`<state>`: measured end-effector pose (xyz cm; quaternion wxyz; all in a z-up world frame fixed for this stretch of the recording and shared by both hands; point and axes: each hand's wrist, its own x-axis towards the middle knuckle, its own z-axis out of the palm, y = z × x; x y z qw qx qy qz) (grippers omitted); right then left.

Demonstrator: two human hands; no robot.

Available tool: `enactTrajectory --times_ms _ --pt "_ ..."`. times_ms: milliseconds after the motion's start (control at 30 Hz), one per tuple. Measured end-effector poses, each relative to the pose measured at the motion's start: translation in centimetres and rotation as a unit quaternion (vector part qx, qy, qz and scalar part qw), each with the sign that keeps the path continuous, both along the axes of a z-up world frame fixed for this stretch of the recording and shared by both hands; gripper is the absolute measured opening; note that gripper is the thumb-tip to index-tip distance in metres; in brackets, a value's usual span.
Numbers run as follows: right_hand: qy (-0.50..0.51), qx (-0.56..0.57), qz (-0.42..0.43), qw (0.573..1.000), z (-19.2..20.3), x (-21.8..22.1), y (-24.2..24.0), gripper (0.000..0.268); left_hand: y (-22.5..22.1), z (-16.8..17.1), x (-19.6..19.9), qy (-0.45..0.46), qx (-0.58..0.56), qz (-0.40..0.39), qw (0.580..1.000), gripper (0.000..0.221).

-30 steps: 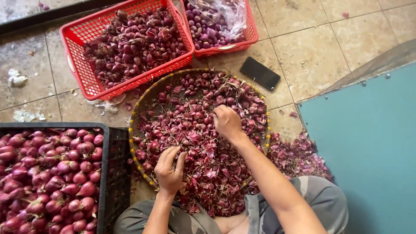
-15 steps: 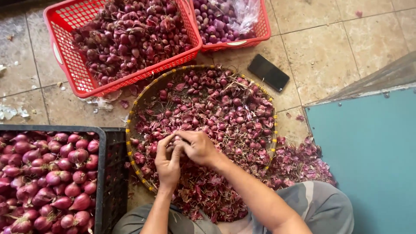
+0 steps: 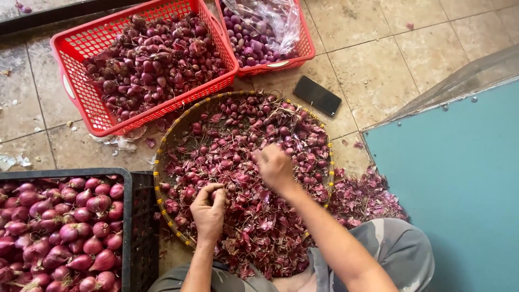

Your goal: Sorting and cleaning shallots by hand, removing outer skins and placing them into baskets.

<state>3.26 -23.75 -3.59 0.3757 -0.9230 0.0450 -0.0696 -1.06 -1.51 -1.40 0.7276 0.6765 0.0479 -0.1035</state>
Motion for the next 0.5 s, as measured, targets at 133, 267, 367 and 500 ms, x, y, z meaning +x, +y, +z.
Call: enactTrajectory --times_ms 133,267,367,500 --pt "0.062 -0.172 -0.083 0.980 -1.1 3.6 -7.0 0.009 0.0 -0.8 0.0 0.028 0.021 0.034 0.999 0.022" --pt "0.291 -0.278 -0.012 0.915 0.1 4.9 -7.3 0.010 -0.6 -1.0 0.3 0.024 0.004 0.018 1.000 0.024" --pt "0.240 -0.233 0.019 0.942 -2.8 3.9 -6.6 0.017 -0.6 -1.8 0.3 0.014 -0.009 0.006 1.000 0.025" --pt "0.230 0.019 -0.046 0.972 4.1 0.4 0.5 0.040 -0.7 -1.5 0.1 0.019 -0.019 -0.005 1.000 0.023"
